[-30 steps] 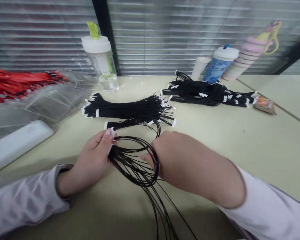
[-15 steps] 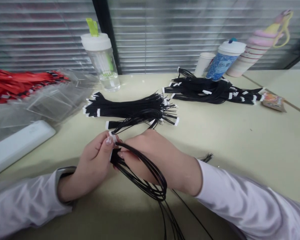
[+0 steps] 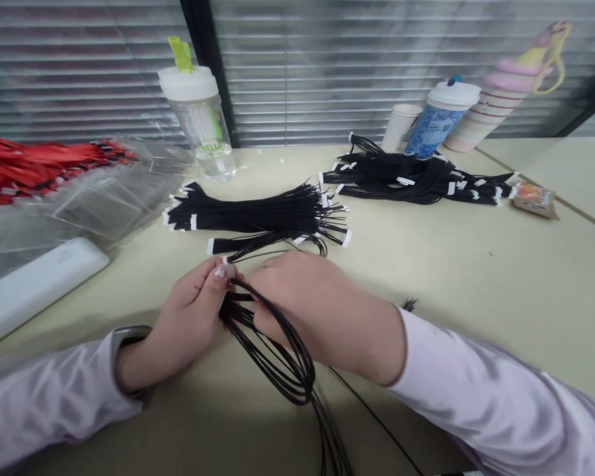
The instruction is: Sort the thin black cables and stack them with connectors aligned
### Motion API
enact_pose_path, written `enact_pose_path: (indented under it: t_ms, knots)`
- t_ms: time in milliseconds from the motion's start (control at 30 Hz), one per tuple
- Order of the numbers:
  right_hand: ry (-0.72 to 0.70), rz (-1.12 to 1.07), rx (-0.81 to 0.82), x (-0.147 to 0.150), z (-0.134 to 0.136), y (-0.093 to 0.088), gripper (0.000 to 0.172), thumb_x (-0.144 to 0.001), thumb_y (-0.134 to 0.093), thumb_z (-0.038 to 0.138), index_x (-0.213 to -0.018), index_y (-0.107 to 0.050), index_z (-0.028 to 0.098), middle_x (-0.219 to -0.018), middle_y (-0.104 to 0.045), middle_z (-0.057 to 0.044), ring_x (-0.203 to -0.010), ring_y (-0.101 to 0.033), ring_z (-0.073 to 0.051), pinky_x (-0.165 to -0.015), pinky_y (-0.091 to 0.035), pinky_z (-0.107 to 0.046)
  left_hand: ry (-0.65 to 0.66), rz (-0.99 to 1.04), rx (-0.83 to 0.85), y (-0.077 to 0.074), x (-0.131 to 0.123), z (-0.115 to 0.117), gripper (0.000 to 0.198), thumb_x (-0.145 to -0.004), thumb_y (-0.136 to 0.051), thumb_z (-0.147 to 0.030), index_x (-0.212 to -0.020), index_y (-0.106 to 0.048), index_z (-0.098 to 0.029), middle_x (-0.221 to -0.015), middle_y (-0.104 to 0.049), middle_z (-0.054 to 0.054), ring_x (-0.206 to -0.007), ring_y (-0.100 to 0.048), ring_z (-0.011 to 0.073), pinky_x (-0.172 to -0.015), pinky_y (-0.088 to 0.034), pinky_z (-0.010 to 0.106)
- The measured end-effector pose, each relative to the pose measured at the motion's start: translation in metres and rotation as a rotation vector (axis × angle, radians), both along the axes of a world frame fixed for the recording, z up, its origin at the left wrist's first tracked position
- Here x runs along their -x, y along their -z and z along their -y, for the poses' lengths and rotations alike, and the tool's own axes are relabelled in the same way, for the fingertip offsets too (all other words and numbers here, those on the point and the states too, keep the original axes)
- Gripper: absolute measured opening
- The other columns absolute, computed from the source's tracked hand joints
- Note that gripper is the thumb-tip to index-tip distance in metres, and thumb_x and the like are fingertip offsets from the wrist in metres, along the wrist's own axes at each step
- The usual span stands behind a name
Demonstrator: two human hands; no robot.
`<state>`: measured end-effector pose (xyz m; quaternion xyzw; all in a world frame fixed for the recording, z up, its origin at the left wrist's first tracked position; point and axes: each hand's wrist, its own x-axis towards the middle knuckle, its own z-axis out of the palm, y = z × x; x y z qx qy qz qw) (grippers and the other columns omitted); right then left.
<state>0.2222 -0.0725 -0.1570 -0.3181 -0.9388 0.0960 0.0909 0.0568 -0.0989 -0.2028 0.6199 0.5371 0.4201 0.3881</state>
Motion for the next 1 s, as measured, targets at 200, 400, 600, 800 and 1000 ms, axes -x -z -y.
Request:
enact_pose_path:
  t_ms: [200, 400, 600, 800, 1000]
  knots:
    - [0.33, 0.265, -0.2, -0.03, -0.009, -0.035, 0.018, -0.066, -0.052, 0.013, -0.049, -0.047, 0.017, -0.044, -0.043, 0.0, -0.039, -0.021, -0.007, -0.045, -0.016, -0.026, -0.06, 0.07, 0.09, -0.003, -0.002, -0.003, 0.032, -0.088, -0.034, -0.04, -0.066, -0.04, -0.017, -0.056, -0.041, -0.003, -0.049, -0.041, 0.0079, -0.046, -0.036, 0.02]
    - [0.614, -0.496, -0.275, -0.036, -0.01, -0.066, 0.018, -0.079, -0.052, 0.019, -0.093, -0.063, 0.022, -0.089, -0.062, -0.006, -0.082, -0.056, -0.018, -0.067, -0.039, -0.031, -0.052, 0.086, 0.102, -0.003, -0.002, -0.004, 0.031, -0.087, -0.035, -0.04, -0.067, -0.04, -0.017, -0.053, -0.042, -0.003, -0.046, -0.042, 0.0079, -0.044, -0.036, 0.02]
    - [0.467, -0.922, 0.147, -0.02, -0.002, -0.058, 0.033, -0.085, -0.045, 0.024, -0.119, -0.05, 0.024, -0.07, -0.056, 0.0, -0.047, -0.05, -0.006, -0.04, -0.039, -0.021, -0.033, 0.078, 0.093, -0.002, -0.001, -0.002, 0.03, -0.088, -0.034, -0.039, -0.069, -0.042, -0.017, -0.058, -0.042, -0.003, -0.049, -0.042, 0.0082, -0.046, -0.037, 0.02]
    - [0.32, -0.432, 0.026, -0.017, -0.007, -0.034, 0.01, -0.081, -0.05, 0.026, -0.077, -0.052, 0.017, -0.053, -0.05, 0.004, -0.045, -0.042, -0.005, -0.043, -0.032, -0.019, -0.046, 0.066, 0.107, -0.004, -0.001, -0.001, 0.033, -0.088, -0.034, -0.04, -0.067, -0.04, -0.017, -0.058, -0.042, -0.002, -0.05, -0.04, 0.0078, -0.046, -0.034, 0.019]
    - [0.211, -0.206, 0.003, -0.008, -0.008, -0.018, 0.015, -0.082, -0.047, 0.022, -0.07, -0.052, 0.016, -0.059, -0.052, 0.004, -0.051, -0.041, -0.005, -0.05, -0.028, -0.02, -0.03, 0.057, 0.067, -0.002, 0.0, -0.001, 0.033, -0.087, -0.035, -0.04, -0.064, -0.039, -0.017, -0.059, -0.039, -0.002, -0.054, -0.038, 0.0093, -0.049, -0.033, 0.021]
